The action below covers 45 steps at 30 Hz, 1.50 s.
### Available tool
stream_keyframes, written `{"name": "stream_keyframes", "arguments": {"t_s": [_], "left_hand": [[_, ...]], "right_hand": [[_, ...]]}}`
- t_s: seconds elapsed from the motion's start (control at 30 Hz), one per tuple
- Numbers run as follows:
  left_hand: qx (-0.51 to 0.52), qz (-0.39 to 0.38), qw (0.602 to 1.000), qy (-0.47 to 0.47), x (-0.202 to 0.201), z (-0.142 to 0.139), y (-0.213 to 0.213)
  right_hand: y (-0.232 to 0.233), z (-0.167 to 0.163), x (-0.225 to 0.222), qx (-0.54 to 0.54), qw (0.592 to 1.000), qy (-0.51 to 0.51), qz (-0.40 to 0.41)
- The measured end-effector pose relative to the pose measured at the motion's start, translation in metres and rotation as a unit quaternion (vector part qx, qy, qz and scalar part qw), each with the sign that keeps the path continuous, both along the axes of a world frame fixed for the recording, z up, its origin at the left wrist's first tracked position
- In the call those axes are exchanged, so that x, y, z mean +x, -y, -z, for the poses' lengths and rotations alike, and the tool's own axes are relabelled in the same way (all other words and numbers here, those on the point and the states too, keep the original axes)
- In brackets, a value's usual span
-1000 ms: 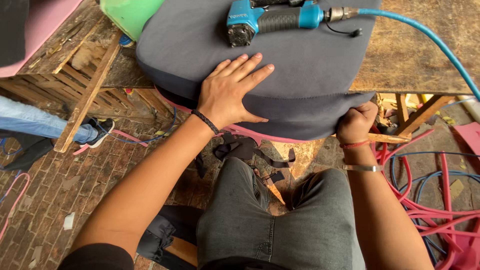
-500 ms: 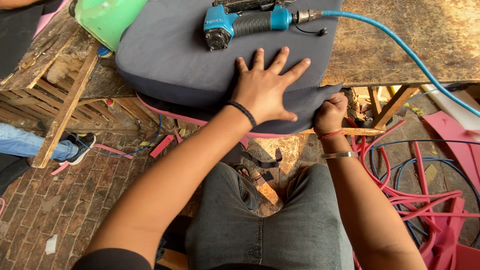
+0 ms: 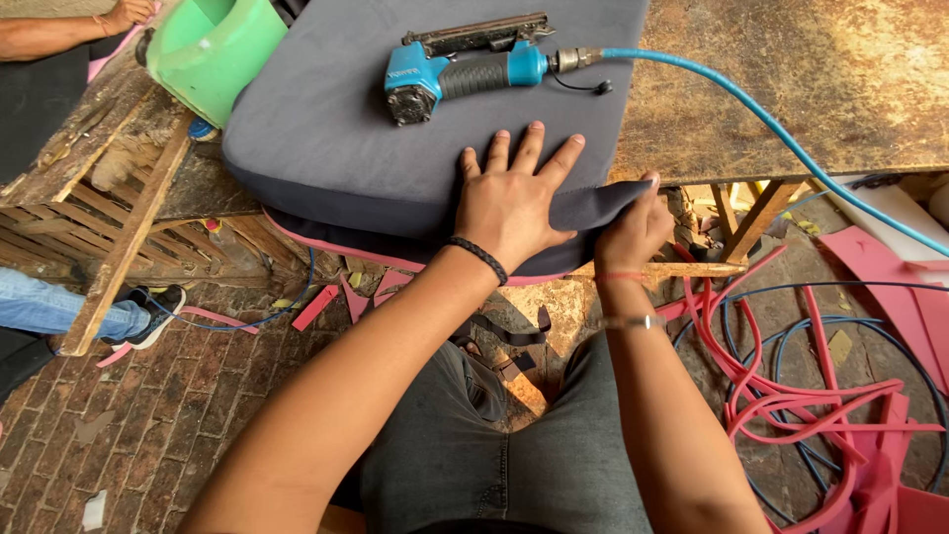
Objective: The person stretches dark fabric over a padded seat frame on a workbench and secures it with a pneumatic staple gun, pressing the fabric taut along the edges. They then trim off the excess fabric with scissors and tuck the remaining edge under the seat frame.
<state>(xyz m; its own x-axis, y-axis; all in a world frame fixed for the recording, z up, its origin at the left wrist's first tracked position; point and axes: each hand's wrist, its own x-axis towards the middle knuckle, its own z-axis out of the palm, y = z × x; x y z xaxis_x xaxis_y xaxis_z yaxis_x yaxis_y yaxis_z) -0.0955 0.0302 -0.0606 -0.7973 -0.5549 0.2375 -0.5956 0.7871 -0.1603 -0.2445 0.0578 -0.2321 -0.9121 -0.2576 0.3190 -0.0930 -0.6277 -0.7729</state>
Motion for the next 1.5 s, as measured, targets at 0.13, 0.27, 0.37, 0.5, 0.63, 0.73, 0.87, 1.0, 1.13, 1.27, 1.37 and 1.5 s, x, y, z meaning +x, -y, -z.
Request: {"name": "stream_keyframes", "arguments": {"t_s": [0.13, 0.27, 0.37, 0.5, 0.63, 0.73, 0.87, 1.0, 1.13, 1.27, 1.37, 1.5], "left_hand": [[0.005, 0.008, 1.000, -0.003, 0.002, 0.001, 0.001], [0.007, -0.015, 0.998, 0.056, -0.006, 0.004, -0.004], [-0.067, -0.045, 0.994, 0.070, -0.036, 0.009, -0.011], [-0.043, -0.067, 0.994, 0.080, -0.087, 0.020, -0.019], [-0.038, -0.098, 0.994, 0.040, -0.100, 0.022, -0.019], [-0.043, -0.093, 0.995, -0.004, -0.094, 0.019, -0.020], [-0.026, -0.090, 0.996, -0.008, -0.091, 0.015, -0.019], [-0.058, -0.075, 0.995, -0.030, -0.092, 0.010, -0.016], [-0.061, -0.064, 0.993, 0.083, -0.088, 0.008, -0.018], [-0.045, -0.052, 0.996, 0.057, -0.089, 0.014, -0.019], [-0.099, -0.084, 0.991, 0.020, -0.095, 0.022, -0.014], [-0.154, -0.077, 0.985, 0.022, -0.098, 0.035, -0.009]], "right_hand": [[0.019, -0.002, -0.002, 0.053, 0.998, -0.012, 0.015], [0.020, -0.005, 0.000, 0.107, 0.994, -0.010, 0.013], [0.020, -0.008, -0.001, 0.097, 0.995, 0.012, -0.003], [0.022, -0.014, -0.002, -0.029, 0.996, 0.066, -0.050], [0.022, -0.018, -0.001, -0.079, 0.993, 0.033, -0.077], [0.025, -0.020, -0.002, -0.097, 0.992, 0.021, -0.083], [0.032, -0.021, -0.002, -0.129, 0.968, 0.099, -0.190], [0.026, -0.041, -0.017, 0.156, 0.987, -0.029, 0.009], [0.023, -0.134, -0.051, 0.066, 0.992, -0.104, 0.012], [0.073, -0.234, -0.031, 0.288, 0.752, -0.560, -0.197], [0.111, -0.265, 0.016, 0.423, 0.555, -0.675, -0.239], [0.113, -0.278, 0.030, 0.501, 0.537, -0.636, -0.239]]}}
